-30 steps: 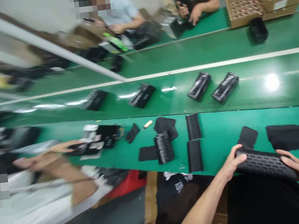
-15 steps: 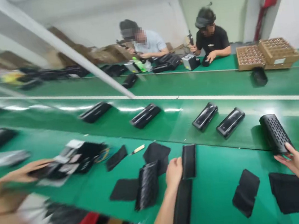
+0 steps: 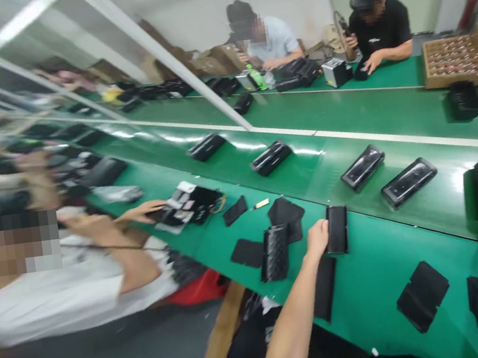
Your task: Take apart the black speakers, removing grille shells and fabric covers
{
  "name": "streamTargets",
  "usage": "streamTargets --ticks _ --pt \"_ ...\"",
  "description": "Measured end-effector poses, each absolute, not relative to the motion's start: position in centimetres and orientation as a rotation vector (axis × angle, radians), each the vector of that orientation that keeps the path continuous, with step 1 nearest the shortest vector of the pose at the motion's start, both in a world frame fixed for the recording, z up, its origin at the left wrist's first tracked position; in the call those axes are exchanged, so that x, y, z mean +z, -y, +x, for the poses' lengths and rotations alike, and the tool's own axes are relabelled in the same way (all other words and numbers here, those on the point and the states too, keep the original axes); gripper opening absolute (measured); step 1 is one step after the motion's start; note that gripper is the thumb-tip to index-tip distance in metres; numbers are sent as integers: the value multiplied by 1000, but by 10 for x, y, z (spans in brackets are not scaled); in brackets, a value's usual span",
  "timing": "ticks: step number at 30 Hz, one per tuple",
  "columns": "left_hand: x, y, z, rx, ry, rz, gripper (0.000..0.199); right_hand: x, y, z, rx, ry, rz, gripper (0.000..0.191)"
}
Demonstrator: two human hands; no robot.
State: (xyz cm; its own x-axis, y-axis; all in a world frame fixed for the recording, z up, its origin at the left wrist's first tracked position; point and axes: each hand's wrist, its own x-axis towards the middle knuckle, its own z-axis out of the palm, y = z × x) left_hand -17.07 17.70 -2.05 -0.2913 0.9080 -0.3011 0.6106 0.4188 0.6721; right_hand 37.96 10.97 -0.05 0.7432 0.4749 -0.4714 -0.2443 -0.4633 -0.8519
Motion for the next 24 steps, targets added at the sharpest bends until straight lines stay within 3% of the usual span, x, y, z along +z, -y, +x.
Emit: streamTargets --ticks 3,6,9,15,20,24 --pt "-20 -165 -154 686 -1944 1294 26 -3 -88 328 888 290 -1886 63" --pt "-16 -143 -120 788 -1784 1278 34 0 -58 242 1395 656 -1686 70" --pt "-10 -112 -79 849 -1581 1204 41 9 -42 173 1621 873 -1570 82" --pt "-4 -64 -21 949 -1306 864 56 37 -30 161 1496 1111 -1485 67" --pt "3 -49 2 919 -900 462 83 47 -26 169 1539 1142 -1472 66" --pt "6 -46 6 880 -595 153 81 47 -31 168 1537 1164 -1494 67"
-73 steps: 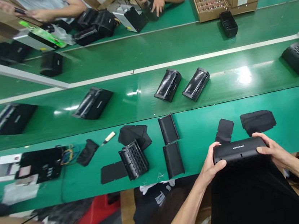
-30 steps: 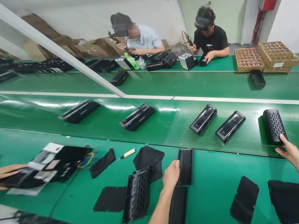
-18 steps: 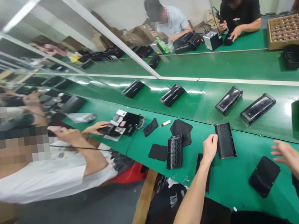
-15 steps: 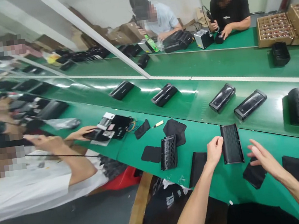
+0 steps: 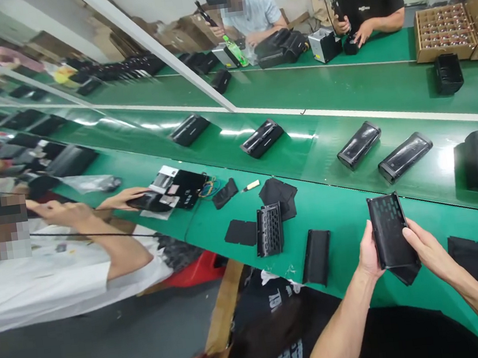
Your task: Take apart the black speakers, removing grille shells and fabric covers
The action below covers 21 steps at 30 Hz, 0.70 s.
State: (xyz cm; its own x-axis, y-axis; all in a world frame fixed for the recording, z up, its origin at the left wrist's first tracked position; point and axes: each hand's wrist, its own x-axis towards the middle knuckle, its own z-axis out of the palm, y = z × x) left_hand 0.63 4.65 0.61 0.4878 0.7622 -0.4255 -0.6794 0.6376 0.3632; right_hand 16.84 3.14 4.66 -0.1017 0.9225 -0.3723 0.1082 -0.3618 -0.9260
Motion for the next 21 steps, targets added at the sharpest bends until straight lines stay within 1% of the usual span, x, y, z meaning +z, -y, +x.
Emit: streamTargets --ticks 4,7,8,11,14,18,21 --pt "3 -50 7 870 -584 116 80 41 -40 173 1622 1114 -1496 71" --pt "2 -53 10 882 -640 116 82 36 -45 177 1667 1073 -1485 77" --pt "2 -53 11 897 -673 127 81 34 -45 178 1664 1064 -1490 77" --pt "2 -53 11 959 -833 263 69 29 -45 179 1640 1024 -1515 73" --pt "0 -53 8 966 -980 461 67 28 -44 180 1648 980 -1514 69" --pt "-3 -57 7 923 -1019 576 55 30 -42 182 1680 956 -1521 65" --pt "-2 -59 7 909 -997 564 53 32 -42 182 1658 976 -1526 65"
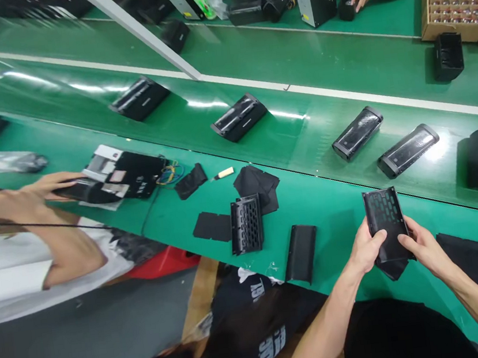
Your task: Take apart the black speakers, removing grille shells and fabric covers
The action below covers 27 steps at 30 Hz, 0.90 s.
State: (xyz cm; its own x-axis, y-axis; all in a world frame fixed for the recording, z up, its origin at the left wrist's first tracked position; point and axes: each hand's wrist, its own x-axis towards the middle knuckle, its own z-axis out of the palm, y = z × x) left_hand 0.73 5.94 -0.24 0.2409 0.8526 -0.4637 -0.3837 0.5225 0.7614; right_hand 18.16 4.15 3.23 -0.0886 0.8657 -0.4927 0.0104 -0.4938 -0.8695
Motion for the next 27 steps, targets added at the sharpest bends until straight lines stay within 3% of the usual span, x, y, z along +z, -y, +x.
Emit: streamTargets --ticks 12,16,19,22,25,27 --pt "12 -59 4 890 -1015 489 54 37 -38 178 1614 1031 -1527 69" --pt "24 -50 12 931 -969 337 56 37 -24 183 1652 981 -1647 78" --pt "16 -49 19 981 -837 144 57 28 -19 195 1620 1062 -1758 74" --pt "-1 -54 15 1039 -744 27 52 15 -45 212 1442 1066 -1845 70" --pt "-5 -58 3 1062 -658 -6 49 8 -103 222 1158 645 -1910 73" --pt "-1 -61 -8 1070 -617 6 44 9 -148 226 1087 423 -1881 60"
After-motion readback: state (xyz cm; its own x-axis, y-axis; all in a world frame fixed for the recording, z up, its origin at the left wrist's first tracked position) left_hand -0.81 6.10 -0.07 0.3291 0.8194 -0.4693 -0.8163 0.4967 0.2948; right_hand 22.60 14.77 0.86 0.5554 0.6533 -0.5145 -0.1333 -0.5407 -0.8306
